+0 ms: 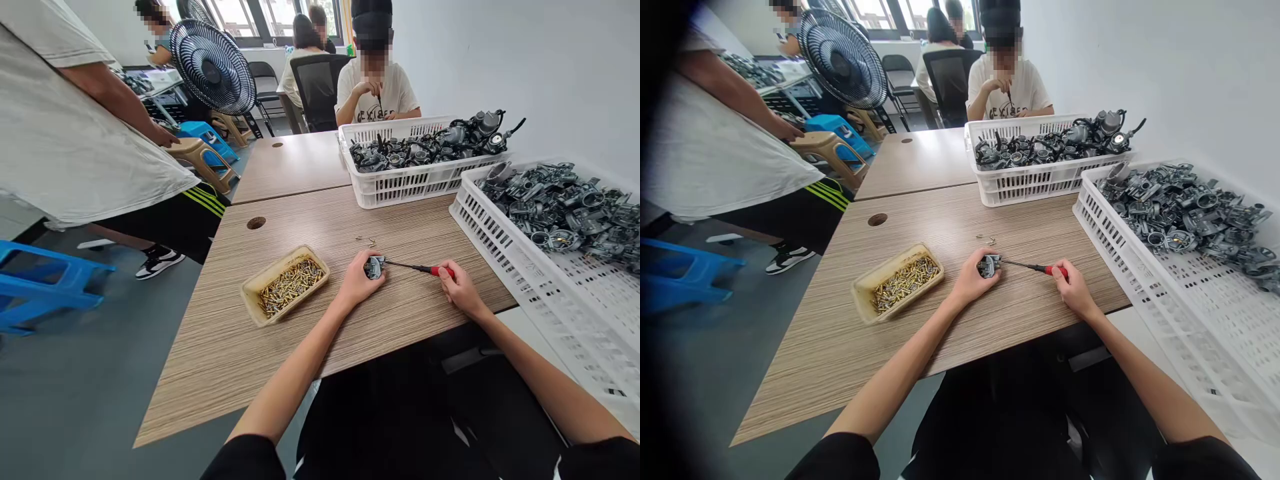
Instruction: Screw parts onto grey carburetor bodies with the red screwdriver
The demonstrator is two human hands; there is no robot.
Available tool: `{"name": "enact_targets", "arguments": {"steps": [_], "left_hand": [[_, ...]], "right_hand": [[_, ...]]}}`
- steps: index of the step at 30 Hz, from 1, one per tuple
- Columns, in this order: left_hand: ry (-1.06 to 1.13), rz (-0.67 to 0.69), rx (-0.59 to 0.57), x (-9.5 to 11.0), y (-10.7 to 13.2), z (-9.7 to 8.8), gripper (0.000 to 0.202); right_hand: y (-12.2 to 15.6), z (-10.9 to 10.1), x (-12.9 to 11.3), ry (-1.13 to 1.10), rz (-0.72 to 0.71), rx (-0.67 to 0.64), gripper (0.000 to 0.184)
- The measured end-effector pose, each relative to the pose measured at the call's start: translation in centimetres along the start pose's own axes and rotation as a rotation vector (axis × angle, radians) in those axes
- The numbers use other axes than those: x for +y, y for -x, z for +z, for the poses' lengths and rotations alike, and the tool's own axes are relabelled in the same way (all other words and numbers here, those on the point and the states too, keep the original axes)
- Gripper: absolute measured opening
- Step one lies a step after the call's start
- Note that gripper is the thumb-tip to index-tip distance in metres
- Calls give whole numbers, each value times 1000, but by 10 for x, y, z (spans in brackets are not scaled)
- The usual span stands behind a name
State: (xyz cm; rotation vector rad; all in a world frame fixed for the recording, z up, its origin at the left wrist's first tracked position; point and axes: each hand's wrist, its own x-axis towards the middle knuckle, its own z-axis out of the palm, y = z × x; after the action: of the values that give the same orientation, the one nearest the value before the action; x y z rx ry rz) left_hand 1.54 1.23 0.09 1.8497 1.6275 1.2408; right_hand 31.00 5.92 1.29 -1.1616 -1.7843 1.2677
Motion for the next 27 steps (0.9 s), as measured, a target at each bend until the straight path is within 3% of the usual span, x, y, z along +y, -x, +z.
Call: {"name": "enact_targets", "arguments": {"steps": [11, 27], "left_hand": [[22, -13, 11, 3, 0, 0, 35], [-16, -22, 18, 6, 0, -1, 36]], "right_hand": [[0, 0, 3, -199, -4, 1, 49], [13, 2, 3, 153, -132, 119, 38]]}}
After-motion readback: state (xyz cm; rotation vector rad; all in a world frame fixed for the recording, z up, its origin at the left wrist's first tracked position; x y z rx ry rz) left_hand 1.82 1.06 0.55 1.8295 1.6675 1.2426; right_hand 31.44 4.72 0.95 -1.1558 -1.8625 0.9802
